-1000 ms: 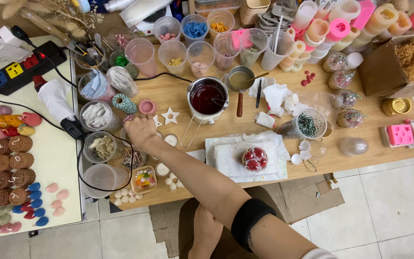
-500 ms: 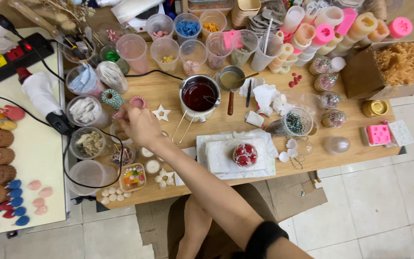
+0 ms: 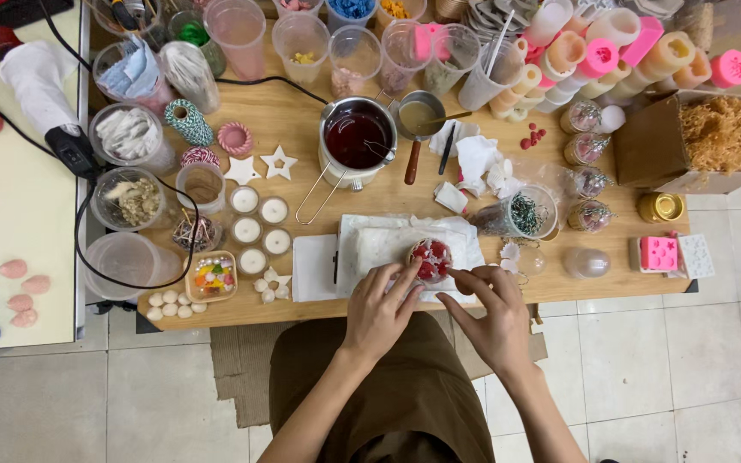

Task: The person takes brown fibrous material from a box and places it into a small circular container, then adds white wax pieces and a red fruit-shaped wax decoration on top.

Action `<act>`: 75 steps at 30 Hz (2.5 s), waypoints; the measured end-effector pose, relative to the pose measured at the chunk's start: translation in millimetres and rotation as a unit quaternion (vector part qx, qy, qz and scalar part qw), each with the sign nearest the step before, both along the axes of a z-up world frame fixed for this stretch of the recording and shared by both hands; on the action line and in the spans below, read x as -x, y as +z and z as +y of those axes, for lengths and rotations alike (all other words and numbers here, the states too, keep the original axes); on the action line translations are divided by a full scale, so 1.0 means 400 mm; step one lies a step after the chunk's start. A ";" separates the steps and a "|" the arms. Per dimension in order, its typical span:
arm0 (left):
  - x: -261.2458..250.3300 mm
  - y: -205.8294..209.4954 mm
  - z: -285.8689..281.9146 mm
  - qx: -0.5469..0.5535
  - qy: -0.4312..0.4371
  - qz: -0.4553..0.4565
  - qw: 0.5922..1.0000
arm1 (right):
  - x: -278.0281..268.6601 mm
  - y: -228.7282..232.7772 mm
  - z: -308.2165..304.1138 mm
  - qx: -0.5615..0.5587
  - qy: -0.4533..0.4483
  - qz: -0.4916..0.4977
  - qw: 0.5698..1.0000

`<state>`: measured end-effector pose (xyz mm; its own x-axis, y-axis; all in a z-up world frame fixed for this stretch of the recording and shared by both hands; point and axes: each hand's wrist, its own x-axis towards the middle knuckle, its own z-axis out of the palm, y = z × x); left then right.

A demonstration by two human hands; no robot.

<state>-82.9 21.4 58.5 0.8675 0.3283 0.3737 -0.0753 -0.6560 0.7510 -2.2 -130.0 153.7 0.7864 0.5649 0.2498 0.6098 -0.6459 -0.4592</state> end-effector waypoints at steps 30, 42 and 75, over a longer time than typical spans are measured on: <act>-0.004 0.016 -0.031 -0.011 0.038 0.033 0.999 | -0.040 -0.085 0.047 0.008 0.035 -0.052 0.998; -0.007 0.051 -0.007 0.091 0.031 0.024 0.995 | -0.086 0.006 -0.044 -0.210 -0.054 0.246 0.945; -0.004 0.059 -0.020 0.081 0.015 0.064 0.995 | -0.267 -0.045 0.051 -0.002 0.223 0.237 0.945</act>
